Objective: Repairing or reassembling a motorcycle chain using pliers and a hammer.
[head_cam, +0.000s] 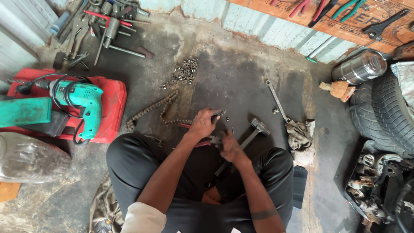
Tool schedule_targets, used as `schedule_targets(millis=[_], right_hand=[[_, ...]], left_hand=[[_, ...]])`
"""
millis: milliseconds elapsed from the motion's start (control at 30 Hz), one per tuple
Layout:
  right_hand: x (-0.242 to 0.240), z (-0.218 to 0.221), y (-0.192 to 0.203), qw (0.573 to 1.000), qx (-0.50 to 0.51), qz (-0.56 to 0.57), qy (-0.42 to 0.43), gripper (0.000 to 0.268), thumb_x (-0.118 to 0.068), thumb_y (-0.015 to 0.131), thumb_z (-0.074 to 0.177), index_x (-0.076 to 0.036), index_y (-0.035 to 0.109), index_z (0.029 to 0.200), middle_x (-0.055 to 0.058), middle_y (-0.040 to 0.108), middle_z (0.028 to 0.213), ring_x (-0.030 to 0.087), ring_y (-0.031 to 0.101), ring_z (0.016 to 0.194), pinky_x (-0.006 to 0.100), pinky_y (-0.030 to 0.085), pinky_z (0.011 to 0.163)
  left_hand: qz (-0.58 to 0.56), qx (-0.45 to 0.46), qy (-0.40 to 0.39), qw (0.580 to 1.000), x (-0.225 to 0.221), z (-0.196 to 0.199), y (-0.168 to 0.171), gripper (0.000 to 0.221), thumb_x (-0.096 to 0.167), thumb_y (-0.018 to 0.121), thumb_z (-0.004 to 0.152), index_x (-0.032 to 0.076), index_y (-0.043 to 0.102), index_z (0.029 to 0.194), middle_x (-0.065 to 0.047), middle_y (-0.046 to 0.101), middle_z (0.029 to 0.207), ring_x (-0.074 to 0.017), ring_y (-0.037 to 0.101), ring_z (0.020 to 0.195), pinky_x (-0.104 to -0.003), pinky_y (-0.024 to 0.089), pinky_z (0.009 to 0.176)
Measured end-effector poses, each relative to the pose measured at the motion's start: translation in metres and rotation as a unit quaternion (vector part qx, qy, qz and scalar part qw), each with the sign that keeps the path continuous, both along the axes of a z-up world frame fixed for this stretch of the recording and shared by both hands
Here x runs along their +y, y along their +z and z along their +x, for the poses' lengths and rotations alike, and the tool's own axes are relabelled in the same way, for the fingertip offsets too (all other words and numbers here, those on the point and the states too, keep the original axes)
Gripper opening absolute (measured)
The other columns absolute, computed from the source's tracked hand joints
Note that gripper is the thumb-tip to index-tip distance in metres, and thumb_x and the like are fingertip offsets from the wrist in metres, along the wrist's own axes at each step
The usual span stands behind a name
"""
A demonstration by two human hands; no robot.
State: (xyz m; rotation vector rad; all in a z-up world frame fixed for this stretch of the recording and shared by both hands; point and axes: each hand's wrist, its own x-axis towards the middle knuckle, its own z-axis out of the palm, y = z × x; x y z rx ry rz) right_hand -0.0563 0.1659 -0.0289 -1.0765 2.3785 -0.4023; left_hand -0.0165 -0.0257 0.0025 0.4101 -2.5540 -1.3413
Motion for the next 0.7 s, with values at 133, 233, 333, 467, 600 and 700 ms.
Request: schedule_targets(millis=[133, 233, 333, 467, 600, 700], right_hand=[[0.017, 0.002, 0.043, 0.984, 0.023, -0.179, 0.006, 0.059, -0.011, 0.085, 0.077, 0.004, 0.059, 0.127, 0.029, 0.063, 0.127, 0.046, 0.060, 0.118, 0.045, 0.050, 0.101], [0.018, 0.013, 0.104, 0.968, -0.015, -0.240, -0.073, 0.038, -0.016, 0.086, 0.078, 0.000, 0.070, 0.109, 0.020, 0.076, 0.099, 0.037, 0.075, 0.092, 0.042, 0.058, 0.082], [0.032, 0.036, 0.155, 0.920, 0.113, -0.372, -0.040, 0.037, -0.014, 0.088, 0.076, 0.003, 0.069, 0.104, 0.021, 0.072, 0.095, 0.039, 0.072, 0.086, 0.041, 0.057, 0.074], [0.066, 0.057, 0.243, 0.932, 0.061, -0.351, -0.072, 0.027, -0.015, 0.084, 0.084, -0.002, 0.076, 0.106, 0.015, 0.077, 0.096, 0.029, 0.075, 0.085, 0.037, 0.058, 0.078], [0.164, 0.016, 0.301, 0.908, 0.229, -0.302, -0.180, 0.033, -0.017, 0.088, 0.073, -0.005, 0.075, 0.101, 0.008, 0.078, 0.090, 0.017, 0.073, 0.078, 0.032, 0.057, 0.076], [0.186, 0.048, 0.419, 0.774, 0.128, -0.612, -0.097, 0.030, -0.013, 0.074, 0.098, -0.012, 0.063, 0.125, 0.001, 0.072, 0.112, 0.015, 0.069, 0.094, 0.033, 0.056, 0.085]], left_hand=[[-0.031, 0.045, 0.035, 0.998, 0.000, 0.009, 0.002, 0.031, 0.018, 0.073, 0.092, 0.016, 0.074, 0.123, -0.020, 0.068, 0.119, -0.0428, 0.064, 0.110, -0.049, 0.052, 0.096], [0.010, 0.079, 0.058, 0.995, -0.008, 0.009, 0.020, 0.031, 0.018, 0.070, 0.093, 0.017, 0.073, 0.124, -0.017, 0.072, 0.119, -0.0404, 0.067, 0.110, -0.047, 0.055, 0.096], [-0.016, 0.060, 0.136, 0.989, -0.004, 0.019, 0.022, 0.032, 0.020, 0.071, 0.090, 0.018, 0.075, 0.123, -0.020, 0.072, 0.112, -0.0423, 0.066, 0.106, -0.049, 0.053, 0.092], [0.037, 0.038, 0.230, 0.972, -0.002, 0.014, 0.027, 0.034, 0.027, 0.067, 0.094, 0.021, 0.073, 0.127, -0.021, 0.071, 0.116, -0.0422, 0.066, 0.110, -0.048, 0.053, 0.096], [-0.032, -0.019, 0.333, 0.942, -0.017, -0.042, -0.033, 0.039, 0.040, 0.073, 0.097, 0.003, 0.075, 0.108, -0.028, 0.070, 0.109, -0.0469, 0.064, 0.107, -0.052, 0.052, 0.092], [-0.102, 0.054, 0.322, 0.940, 0.006, -0.048, 0.014, 0.039, 0.039, 0.071, 0.093, 0.001, 0.072, 0.103, -0.026, 0.070, 0.104, -0.0470, 0.065, 0.100, -0.053, 0.052, 0.088]])
